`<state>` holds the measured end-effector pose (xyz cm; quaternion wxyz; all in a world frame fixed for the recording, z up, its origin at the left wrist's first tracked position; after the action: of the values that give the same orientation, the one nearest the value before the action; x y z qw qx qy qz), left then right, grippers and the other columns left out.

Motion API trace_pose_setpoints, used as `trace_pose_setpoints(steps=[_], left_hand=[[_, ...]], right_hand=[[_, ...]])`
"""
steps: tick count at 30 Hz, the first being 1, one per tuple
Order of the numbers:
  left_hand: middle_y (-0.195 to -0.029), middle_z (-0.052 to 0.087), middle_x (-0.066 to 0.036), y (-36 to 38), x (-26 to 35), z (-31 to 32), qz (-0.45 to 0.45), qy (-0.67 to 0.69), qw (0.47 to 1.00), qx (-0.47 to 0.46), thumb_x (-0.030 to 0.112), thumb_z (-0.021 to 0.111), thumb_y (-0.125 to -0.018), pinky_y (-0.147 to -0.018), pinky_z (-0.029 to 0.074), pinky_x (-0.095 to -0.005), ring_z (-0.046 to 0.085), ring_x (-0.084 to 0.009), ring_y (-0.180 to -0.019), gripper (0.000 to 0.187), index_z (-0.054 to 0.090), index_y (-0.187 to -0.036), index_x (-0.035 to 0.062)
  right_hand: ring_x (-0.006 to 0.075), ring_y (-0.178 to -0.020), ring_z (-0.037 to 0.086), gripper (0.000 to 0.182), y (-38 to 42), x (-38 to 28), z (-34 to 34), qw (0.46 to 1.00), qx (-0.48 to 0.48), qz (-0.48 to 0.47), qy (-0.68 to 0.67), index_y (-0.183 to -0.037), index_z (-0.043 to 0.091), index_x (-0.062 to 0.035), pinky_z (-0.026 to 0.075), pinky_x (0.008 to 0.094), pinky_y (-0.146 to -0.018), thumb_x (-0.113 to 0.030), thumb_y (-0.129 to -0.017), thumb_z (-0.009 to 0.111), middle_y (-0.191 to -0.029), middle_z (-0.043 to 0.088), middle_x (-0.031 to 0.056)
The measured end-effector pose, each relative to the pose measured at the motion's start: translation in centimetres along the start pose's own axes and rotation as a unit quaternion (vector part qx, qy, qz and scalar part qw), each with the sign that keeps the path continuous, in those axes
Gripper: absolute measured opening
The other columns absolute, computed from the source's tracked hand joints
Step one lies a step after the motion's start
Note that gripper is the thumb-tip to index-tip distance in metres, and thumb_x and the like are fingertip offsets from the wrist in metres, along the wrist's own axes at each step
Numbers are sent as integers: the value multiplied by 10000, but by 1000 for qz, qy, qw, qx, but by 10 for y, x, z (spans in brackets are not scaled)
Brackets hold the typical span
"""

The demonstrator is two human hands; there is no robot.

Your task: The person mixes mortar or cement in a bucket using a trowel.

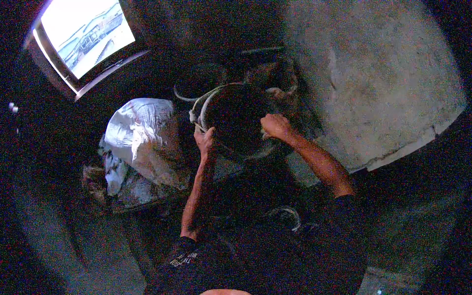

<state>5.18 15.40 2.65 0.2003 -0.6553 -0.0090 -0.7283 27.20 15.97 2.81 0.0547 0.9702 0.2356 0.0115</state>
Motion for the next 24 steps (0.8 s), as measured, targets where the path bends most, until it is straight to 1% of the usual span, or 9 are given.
trace_pose_setpoints(steps=[6,8,11,14,17,19,20,22,24], left_hand=[[-771,460,-45,13,15,5,-79,45,995,-39,54,446,-557,-600,346,-212,428,-131,-648,405,402,-953,-24],[-781,460,-41,12,21,3,16,30,999,-35,38,440,-564,-602,352,-218,429,-129,-648,410,394,-968,-17],[-785,459,-37,8,6,0,42,26,998,-37,32,443,-568,-583,352,-209,426,-118,-640,408,393,-971,-15],[-792,460,-37,11,5,-2,23,29,999,-33,41,455,-568,-588,352,-210,423,-119,-643,413,392,-972,-19],[-784,462,-33,13,6,-2,-9,76,996,-41,47,464,-568,-589,351,-211,424,-119,-644,416,391,-972,-23],[-771,461,-29,10,-1,-5,7,57,998,-32,49,459,-567,-582,349,-211,423,-119,-636,412,393,-968,-23],[-758,460,-26,9,-5,-6,21,39,999,-24,50,455,-566,-575,348,-211,421,-118,-628,409,395,-964,-22],[-746,458,-22,5,-15,-6,42,40,998,-22,51,452,-564,-566,346,-209,418,-117,-618,403,399,-957,-19],[-735,456,-19,6,-6,-4,63,42,997,-24,52,448,-563,-557,344,-208,416,-116,-609,396,403,-950,-16]], right_hand=[[295,-616,511,392,6,-9,6,994,-74,-6,-76,-638,518,23,402,369,-521,-348,-550,613,-623,521,159],[293,-604,516,386,6,-12,16,992,-81,-15,-99,-635,520,23,401,367,-516,-346,-560,604,-607,520,166],[278,-573,527,352,1,-19,18,985,-9,-31,-167,-625,519,28,402,360,-500,-314,-575,585,-568,515,175],[260,-585,535,316,-7,-17,41,968,-79,19,-236,-616,507,27,404,353,-498,-286,-608,555,-572,518,172],[270,-589,526,264,-11,-17,42,970,-39,28,-238,-630,503,15,402,359,-519,-249,-648,506,-588,519,151],[272,-620,513,213,-8,-17,14,984,173,4,-41,-684,501,-7,400,366,-562,-217,-680,465,-621,507,157],[272,-620,513,213,-11,-10,23,984,173,2,-41,-684,501,-7,400,366,-562,-217,-680,465,-621,507,157],[216,-736,447,128,-8,3,26,931,325,35,162,-783,473,-91,371,346,-554,-168,-685,442,-906,460,122],[215,-735,449,146,1,-16,-17,944,296,60,133,-799,478,-91,373,352,-561,-159,-674,446,-927,458,125]])
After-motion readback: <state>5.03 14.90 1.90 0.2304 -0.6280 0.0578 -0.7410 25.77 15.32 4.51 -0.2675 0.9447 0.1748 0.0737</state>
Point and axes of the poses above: each hand's wrist, its own y-axis away from the middle knuckle, its own z-axis out of the palm, x = y × z, the point moved 7 cm from there along -y, towards the middle knuckle
